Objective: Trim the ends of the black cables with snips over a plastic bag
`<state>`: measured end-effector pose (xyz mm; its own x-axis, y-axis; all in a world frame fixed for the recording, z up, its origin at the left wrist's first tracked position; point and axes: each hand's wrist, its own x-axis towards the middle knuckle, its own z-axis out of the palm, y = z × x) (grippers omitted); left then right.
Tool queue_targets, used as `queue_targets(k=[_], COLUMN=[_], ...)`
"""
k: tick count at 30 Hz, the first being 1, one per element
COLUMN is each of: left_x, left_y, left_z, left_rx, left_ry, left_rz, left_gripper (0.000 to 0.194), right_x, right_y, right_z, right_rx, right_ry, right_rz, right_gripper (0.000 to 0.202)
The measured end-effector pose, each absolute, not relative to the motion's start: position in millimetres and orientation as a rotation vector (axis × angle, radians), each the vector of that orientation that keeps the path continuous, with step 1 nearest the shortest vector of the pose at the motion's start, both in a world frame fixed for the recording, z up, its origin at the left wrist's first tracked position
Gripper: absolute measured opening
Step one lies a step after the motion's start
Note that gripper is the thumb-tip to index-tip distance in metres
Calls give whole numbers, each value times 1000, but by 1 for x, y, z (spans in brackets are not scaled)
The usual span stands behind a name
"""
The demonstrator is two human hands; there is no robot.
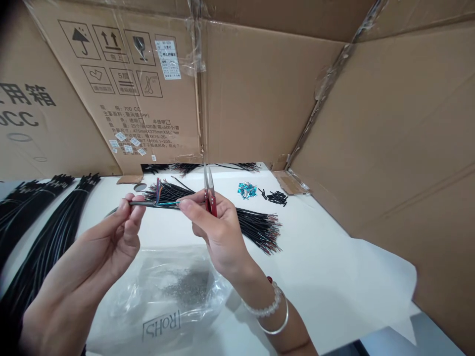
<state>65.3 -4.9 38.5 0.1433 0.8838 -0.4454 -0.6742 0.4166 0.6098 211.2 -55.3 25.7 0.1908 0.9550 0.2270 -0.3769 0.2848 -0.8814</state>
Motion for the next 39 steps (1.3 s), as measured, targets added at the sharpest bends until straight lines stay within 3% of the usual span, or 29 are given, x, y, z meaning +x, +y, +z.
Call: queue_targets(k=[5,11,14,17,22,25,30,39], left_x=[64,57,50,47,53,54,50,42], left_y=[-4,5,11,4,-16,-14,-4,-14], left_z=[36,27,17,12,17,19,20,27], left_rx=[545,782,1237,1868,2301,2386,2434,2342], left_ry=[848,844,823,1038,1138,1135,724,490], left_rz=[1322,1253,934,839,1265,1453,1206,1041], left_gripper=[28,14,36,47,20,26,12,23], right_x=[209,201,203,206,205,203,203,207], right_y=[-57,-75,-80,-79,-74,-74,-81,-92], right_z=[21,22,22,21,20,21,26,34], right_rx=[-821,-970,-1002,-1058,-1077,-1068,-1081,-1157], right_ry=[-984,-1199,-1318,-1376,-1376,-1369,-1381,-1346], right_rz=[895,230,56,52,126,155,160,163], right_gripper=[22,15,15,18,26,30,27,13])
